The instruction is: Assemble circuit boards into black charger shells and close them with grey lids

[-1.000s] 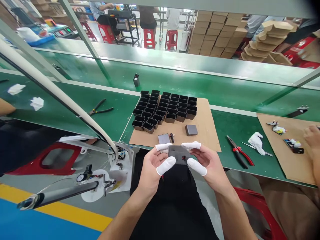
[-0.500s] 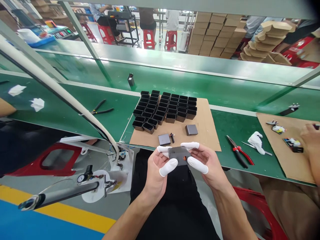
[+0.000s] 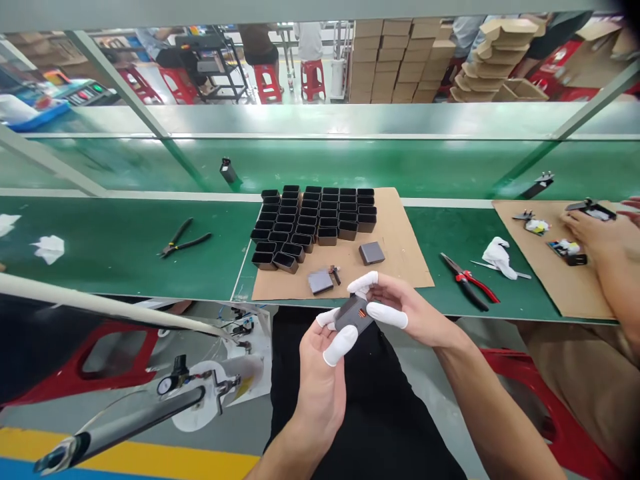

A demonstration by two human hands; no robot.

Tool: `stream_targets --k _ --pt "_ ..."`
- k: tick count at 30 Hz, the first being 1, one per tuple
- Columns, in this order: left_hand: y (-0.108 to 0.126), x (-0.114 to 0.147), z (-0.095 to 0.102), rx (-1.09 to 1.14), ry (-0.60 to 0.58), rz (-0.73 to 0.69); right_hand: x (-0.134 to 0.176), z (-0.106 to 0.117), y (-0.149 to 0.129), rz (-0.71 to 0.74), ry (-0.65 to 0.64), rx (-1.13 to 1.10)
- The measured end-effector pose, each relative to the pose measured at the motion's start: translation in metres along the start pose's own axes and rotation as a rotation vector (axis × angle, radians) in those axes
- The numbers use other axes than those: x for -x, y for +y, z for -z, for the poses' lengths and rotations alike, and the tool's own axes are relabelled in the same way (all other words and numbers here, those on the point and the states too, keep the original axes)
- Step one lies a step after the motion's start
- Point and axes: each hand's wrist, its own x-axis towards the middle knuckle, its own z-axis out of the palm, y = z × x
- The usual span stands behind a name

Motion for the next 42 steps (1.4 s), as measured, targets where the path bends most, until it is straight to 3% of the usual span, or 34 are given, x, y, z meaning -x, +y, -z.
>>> stream_targets --k 8,12,17,29,35,42 --pt "-0.011 -0.007 -0.022 0.053 0.051 0.0 -0.005 0.011 -0.002 -0.052 -0.012 -0.158" --pt "-0.014 0.0 -0.036 0.125 0.162 0.114 -0.011 0.033 -0.001 -0.1 -0.09 -0.114" --pt "-0.01 0.005 -0.048 0.139 0.139 0.251 -0.016 0.056 -0.003 -0.123 -0.188 -0.111" --pt "-0.032 -0.026 -0.053 -0.011 0.152 0.13 0.009 0.063 0.021 -0.044 -0.027 -0.18" --pt "-0.051 -0.038 -0.077 -0.005 0.166 0.128 0.015 0.093 0.022 -0.055 -0.038 -0.235" --pt "-0.046 -0.038 -0.111 -0.009 0.081 0.251 0.018 0.127 0.023 -0.116 -0.079 -0.379"
